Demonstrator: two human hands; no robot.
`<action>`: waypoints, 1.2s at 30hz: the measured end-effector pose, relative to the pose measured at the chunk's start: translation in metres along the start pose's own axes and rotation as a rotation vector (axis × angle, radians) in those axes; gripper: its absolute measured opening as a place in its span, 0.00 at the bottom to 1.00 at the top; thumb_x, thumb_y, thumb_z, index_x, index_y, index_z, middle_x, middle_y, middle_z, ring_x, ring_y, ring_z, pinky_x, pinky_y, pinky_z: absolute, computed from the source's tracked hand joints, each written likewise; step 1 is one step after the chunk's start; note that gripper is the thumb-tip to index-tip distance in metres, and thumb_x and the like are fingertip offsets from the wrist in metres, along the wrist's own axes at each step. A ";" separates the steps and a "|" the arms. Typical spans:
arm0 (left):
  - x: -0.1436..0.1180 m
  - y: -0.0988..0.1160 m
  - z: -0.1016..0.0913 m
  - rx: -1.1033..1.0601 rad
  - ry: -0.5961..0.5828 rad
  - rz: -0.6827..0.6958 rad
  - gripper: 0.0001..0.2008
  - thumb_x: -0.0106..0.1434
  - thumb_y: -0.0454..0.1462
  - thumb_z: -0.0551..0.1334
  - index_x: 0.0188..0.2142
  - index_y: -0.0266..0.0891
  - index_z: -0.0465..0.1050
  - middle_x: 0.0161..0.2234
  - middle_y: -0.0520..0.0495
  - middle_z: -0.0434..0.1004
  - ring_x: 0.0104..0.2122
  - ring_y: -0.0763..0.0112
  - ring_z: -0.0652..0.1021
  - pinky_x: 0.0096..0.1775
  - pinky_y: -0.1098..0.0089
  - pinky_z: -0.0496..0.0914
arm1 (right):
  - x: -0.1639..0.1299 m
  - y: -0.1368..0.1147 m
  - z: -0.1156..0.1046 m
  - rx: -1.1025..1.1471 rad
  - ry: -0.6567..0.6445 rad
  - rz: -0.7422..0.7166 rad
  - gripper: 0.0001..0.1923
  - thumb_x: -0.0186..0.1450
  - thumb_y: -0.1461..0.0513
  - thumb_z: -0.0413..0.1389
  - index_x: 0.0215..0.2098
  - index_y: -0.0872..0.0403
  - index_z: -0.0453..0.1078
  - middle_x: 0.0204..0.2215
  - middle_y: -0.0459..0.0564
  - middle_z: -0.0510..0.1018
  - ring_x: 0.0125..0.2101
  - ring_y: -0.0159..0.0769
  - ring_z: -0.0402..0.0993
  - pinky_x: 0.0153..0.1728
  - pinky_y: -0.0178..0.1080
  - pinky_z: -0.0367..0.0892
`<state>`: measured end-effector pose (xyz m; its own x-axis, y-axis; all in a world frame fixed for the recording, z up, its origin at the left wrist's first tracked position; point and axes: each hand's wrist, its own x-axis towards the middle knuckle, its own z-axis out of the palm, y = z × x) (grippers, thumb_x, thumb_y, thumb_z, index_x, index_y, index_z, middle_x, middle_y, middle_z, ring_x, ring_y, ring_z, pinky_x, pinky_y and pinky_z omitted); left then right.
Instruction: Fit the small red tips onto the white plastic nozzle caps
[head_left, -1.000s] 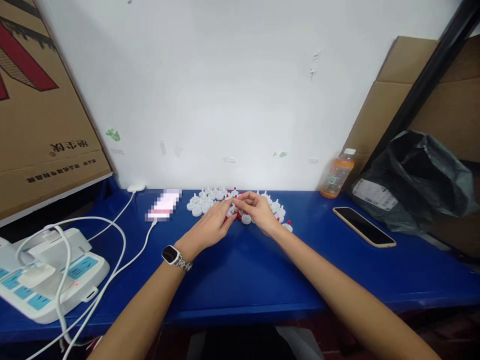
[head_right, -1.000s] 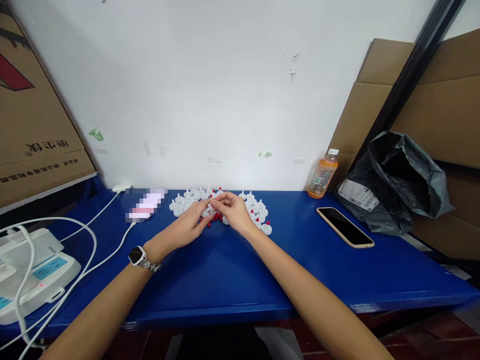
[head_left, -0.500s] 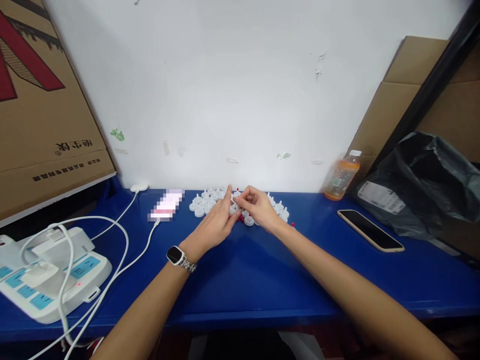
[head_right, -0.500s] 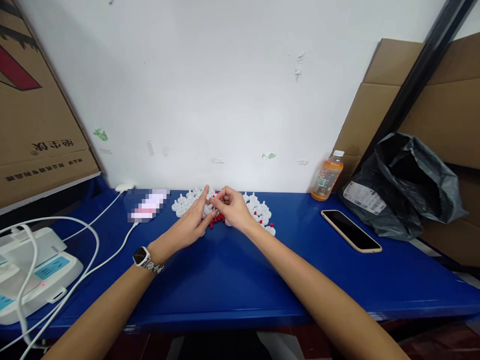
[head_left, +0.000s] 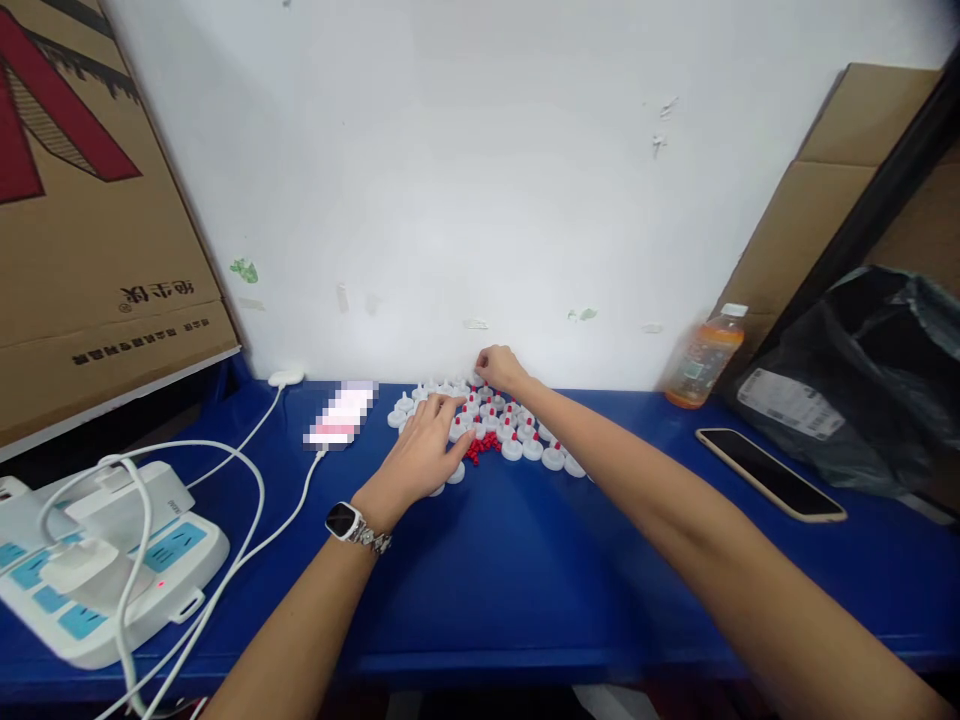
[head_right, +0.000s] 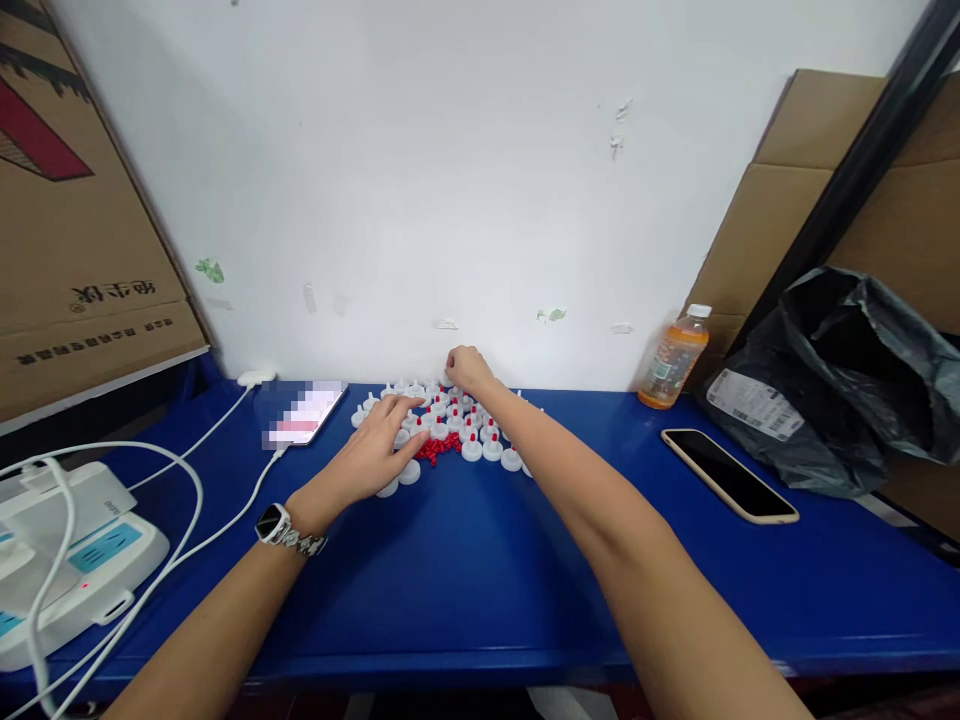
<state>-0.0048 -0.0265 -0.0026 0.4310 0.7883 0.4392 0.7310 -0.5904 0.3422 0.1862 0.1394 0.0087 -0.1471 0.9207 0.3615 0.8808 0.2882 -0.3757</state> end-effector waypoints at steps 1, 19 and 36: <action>0.000 0.000 0.000 0.007 -0.007 -0.007 0.21 0.71 0.46 0.52 0.60 0.40 0.62 0.55 0.38 0.65 0.55 0.53 0.69 0.55 0.51 0.68 | 0.002 0.000 0.002 -0.016 -0.032 -0.005 0.08 0.58 0.69 0.57 0.33 0.57 0.79 0.33 0.54 0.82 0.36 0.37 0.77 0.41 0.33 0.67; 0.000 -0.002 -0.003 0.069 0.034 -0.013 0.18 0.72 0.43 0.51 0.56 0.39 0.64 0.52 0.39 0.68 0.53 0.54 0.70 0.55 0.51 0.67 | -0.028 -0.036 -0.015 -0.074 -0.064 -0.059 0.08 0.65 0.61 0.55 0.37 0.54 0.77 0.35 0.50 0.82 0.41 0.39 0.75 0.51 0.43 0.59; 0.003 -0.005 0.004 -0.155 -0.002 0.079 0.20 0.74 0.44 0.46 0.58 0.38 0.63 0.54 0.38 0.70 0.57 0.58 0.70 0.60 0.54 0.63 | -0.172 -0.036 -0.043 0.203 0.054 -0.281 0.08 0.66 0.59 0.57 0.31 0.53 0.74 0.31 0.46 0.78 0.37 0.37 0.70 0.45 0.43 0.57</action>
<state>-0.0047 -0.0202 -0.0065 0.4849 0.7385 0.4685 0.6046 -0.6702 0.4306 0.1990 -0.0406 -0.0034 -0.3422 0.7842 0.5175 0.7009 0.5799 -0.4153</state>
